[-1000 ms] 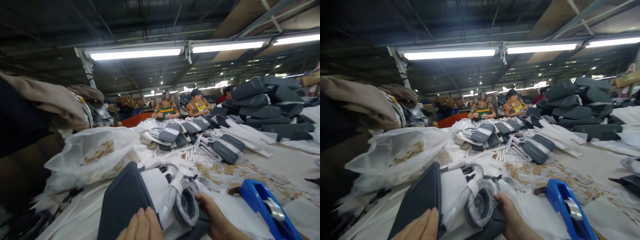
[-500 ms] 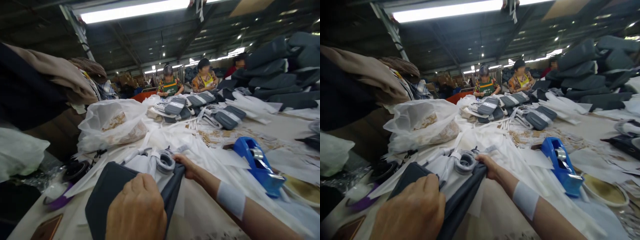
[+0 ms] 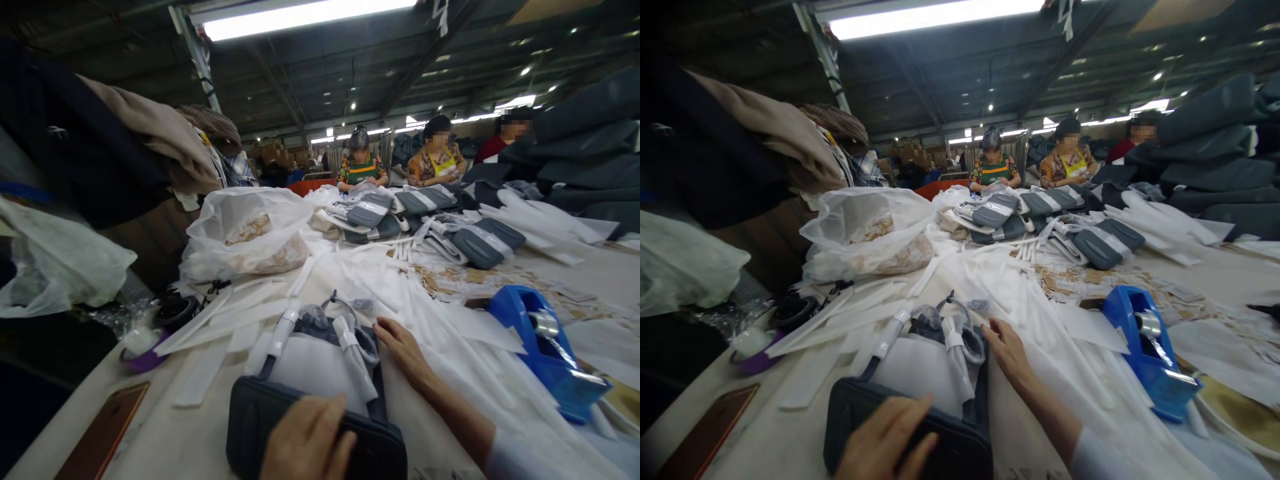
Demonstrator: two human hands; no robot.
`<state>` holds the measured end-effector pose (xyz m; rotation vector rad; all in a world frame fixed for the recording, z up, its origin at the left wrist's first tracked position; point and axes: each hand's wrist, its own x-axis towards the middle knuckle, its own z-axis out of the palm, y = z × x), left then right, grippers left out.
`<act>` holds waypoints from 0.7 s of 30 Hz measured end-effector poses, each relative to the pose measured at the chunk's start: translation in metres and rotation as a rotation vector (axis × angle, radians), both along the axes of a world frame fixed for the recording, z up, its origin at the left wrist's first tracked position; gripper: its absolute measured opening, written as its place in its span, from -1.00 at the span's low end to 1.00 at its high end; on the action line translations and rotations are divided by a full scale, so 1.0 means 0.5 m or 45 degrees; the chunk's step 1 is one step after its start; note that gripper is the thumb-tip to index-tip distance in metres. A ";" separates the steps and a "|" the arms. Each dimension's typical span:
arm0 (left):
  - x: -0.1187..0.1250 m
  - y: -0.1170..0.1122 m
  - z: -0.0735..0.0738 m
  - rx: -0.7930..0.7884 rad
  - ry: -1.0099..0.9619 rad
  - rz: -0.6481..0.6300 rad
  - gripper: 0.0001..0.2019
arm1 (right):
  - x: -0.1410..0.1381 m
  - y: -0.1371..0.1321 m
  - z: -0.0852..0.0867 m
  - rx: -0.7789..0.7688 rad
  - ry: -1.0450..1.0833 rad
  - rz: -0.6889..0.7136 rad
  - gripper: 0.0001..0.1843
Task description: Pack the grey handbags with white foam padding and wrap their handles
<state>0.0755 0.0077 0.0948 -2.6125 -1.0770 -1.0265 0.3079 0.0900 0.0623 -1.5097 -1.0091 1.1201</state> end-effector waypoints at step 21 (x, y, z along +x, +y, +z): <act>-0.226 0.089 -0.036 -2.018 -1.387 0.053 -0.59 | 0.010 -0.164 0.010 -0.259 0.674 0.443 -0.54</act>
